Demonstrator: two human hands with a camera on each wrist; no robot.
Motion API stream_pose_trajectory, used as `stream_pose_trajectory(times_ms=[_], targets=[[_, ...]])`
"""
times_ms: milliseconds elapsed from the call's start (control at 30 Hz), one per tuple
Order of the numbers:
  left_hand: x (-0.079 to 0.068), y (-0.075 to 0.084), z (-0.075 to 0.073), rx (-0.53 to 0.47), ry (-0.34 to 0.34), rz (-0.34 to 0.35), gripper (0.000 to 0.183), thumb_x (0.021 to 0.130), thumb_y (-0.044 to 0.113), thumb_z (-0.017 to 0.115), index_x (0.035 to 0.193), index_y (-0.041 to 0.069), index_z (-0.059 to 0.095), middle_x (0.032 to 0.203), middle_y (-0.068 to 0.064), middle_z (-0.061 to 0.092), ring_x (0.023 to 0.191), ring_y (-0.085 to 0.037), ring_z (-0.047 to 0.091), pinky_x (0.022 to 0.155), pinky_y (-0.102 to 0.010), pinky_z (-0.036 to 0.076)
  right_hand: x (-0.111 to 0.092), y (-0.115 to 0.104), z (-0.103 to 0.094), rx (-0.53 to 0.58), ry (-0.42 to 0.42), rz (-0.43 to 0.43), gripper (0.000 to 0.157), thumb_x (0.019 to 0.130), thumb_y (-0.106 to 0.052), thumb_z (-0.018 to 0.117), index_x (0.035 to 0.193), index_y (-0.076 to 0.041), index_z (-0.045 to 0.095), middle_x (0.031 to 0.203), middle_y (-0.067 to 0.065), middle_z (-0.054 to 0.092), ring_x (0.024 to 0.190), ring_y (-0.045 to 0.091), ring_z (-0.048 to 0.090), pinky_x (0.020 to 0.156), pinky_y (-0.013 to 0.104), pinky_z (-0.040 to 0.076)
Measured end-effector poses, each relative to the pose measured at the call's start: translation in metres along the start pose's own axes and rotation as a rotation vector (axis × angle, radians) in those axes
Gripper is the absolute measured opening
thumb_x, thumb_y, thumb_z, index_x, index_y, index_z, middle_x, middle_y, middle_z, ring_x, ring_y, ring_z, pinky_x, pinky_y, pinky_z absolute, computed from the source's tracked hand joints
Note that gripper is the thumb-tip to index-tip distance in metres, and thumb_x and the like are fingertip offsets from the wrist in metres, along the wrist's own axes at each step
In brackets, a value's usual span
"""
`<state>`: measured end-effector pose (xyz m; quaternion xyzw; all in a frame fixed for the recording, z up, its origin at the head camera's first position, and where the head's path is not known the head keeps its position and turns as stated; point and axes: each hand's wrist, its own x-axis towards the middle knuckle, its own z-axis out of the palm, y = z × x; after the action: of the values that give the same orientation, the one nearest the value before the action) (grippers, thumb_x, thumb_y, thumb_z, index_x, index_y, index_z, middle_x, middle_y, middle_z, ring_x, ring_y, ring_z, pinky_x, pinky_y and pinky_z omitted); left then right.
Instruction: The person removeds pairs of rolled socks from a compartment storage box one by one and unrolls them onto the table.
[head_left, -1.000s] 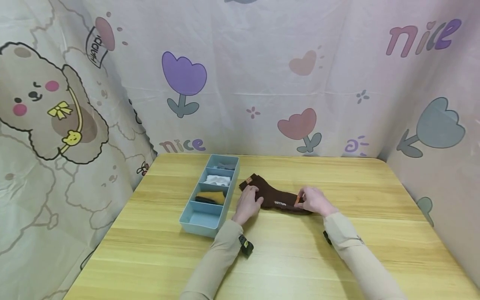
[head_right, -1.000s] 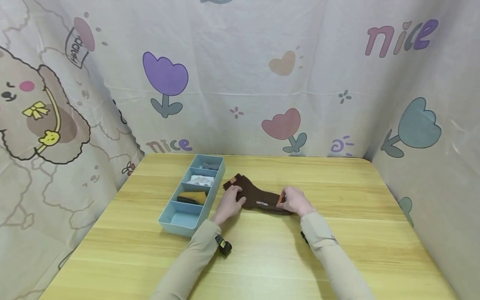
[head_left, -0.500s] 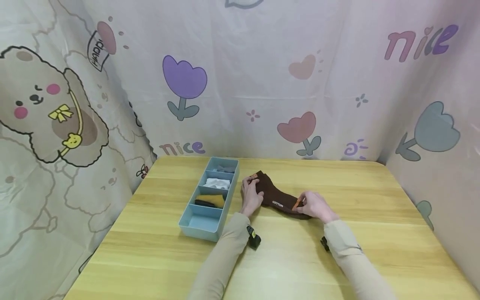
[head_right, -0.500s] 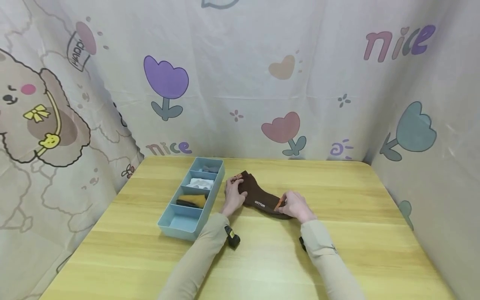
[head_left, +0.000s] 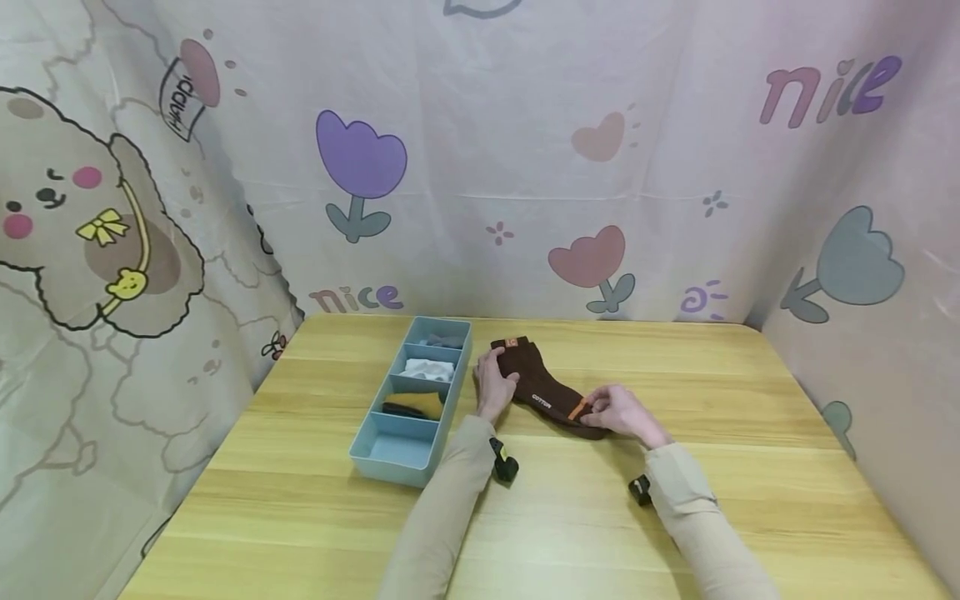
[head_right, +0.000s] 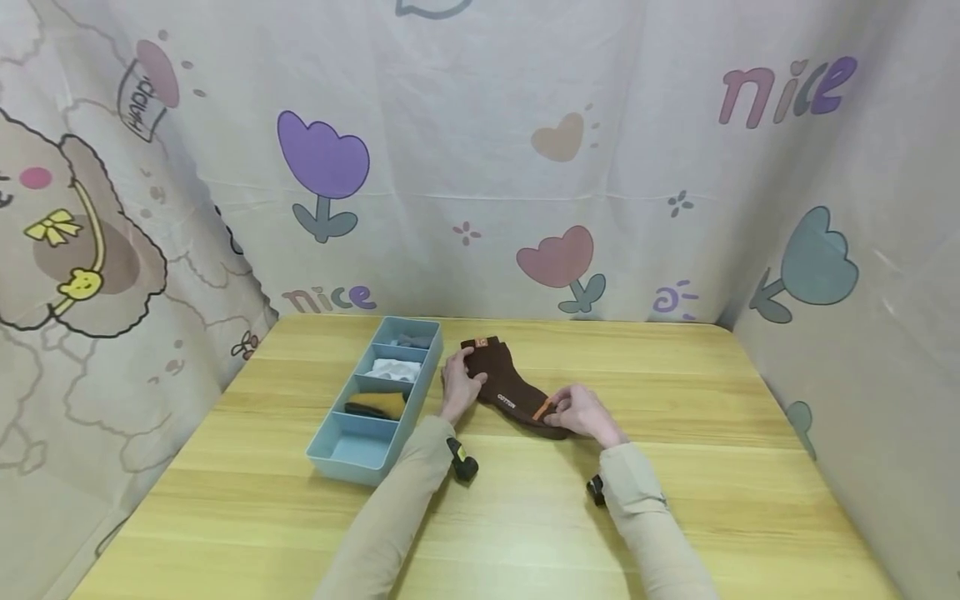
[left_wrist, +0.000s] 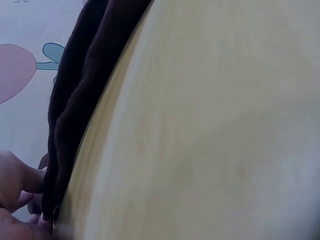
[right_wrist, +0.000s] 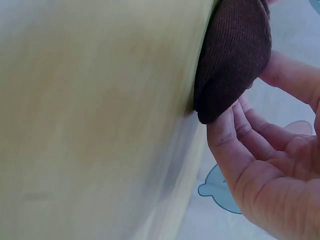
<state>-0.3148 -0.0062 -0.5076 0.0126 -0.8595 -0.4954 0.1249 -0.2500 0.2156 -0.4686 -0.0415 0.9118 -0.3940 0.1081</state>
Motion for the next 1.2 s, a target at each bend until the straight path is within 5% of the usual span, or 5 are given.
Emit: stream_pose_trajectory(times_ms=[200,467,700,967,1200], targets=[[0.005,0.001,-0.005,-0.001,0.016,-0.002,0.053,0.085,-0.005,0.07,0.136,-0.001,0.056,0.14,-0.023,0.052,0.129,-0.041,0.048,0.113,-0.051,0.041,0.002,-0.003,0.005,0.153,-0.054,0.017,0.032,0.083,-0.006,0.076,0.109,0.006,0.061,0.083,0.003,0.061,0.077,0.013,0.055,0.067,0.023,0.048],[0.011,0.004,-0.005,0.062,-0.011,0.081,0.054,0.088,-0.006,0.065,0.141,0.003,0.053,0.144,-0.019,0.051,0.134,-0.037,0.05,0.116,-0.047,0.041,0.002,0.001,0.008,0.356,-0.117,-0.03,0.033,0.086,0.003,0.062,0.116,0.013,0.054,0.082,0.001,0.061,0.07,0.007,0.056,0.062,0.018,0.049],[0.012,0.017,-0.005,-0.003,-0.038,0.118,0.055,0.092,-0.007,0.062,0.144,0.005,0.051,0.15,-0.016,0.047,0.141,-0.032,0.046,0.118,-0.045,0.039,-0.003,0.005,0.006,0.666,-0.157,-0.019,0.024,0.094,0.003,0.05,0.117,0.011,0.05,0.093,0.003,0.063,0.077,0.013,0.069,0.076,0.026,0.061],[0.017,0.03,-0.002,-0.045,-0.041,0.154,0.054,0.091,-0.009,0.059,0.143,0.004,0.052,0.149,-0.017,0.049,0.14,-0.032,0.047,0.12,-0.044,0.037,-0.011,0.01,0.001,0.873,-0.122,-0.06,0.016,0.096,0.006,0.048,0.103,-0.003,0.059,0.092,0.002,0.067,0.076,0.016,0.073,0.076,0.028,0.062],[0.023,0.033,0.0,-0.231,-0.159,0.184,0.062,0.082,-0.016,0.046,0.141,-0.001,0.053,0.15,-0.023,0.047,0.135,-0.038,0.049,0.116,-0.048,0.04,-0.021,0.021,-0.015,1.016,-0.093,-0.108,0.03,0.096,0.01,0.047,0.098,-0.011,0.068,0.094,0.0,0.07,0.082,0.013,0.072,0.079,0.025,0.061]])
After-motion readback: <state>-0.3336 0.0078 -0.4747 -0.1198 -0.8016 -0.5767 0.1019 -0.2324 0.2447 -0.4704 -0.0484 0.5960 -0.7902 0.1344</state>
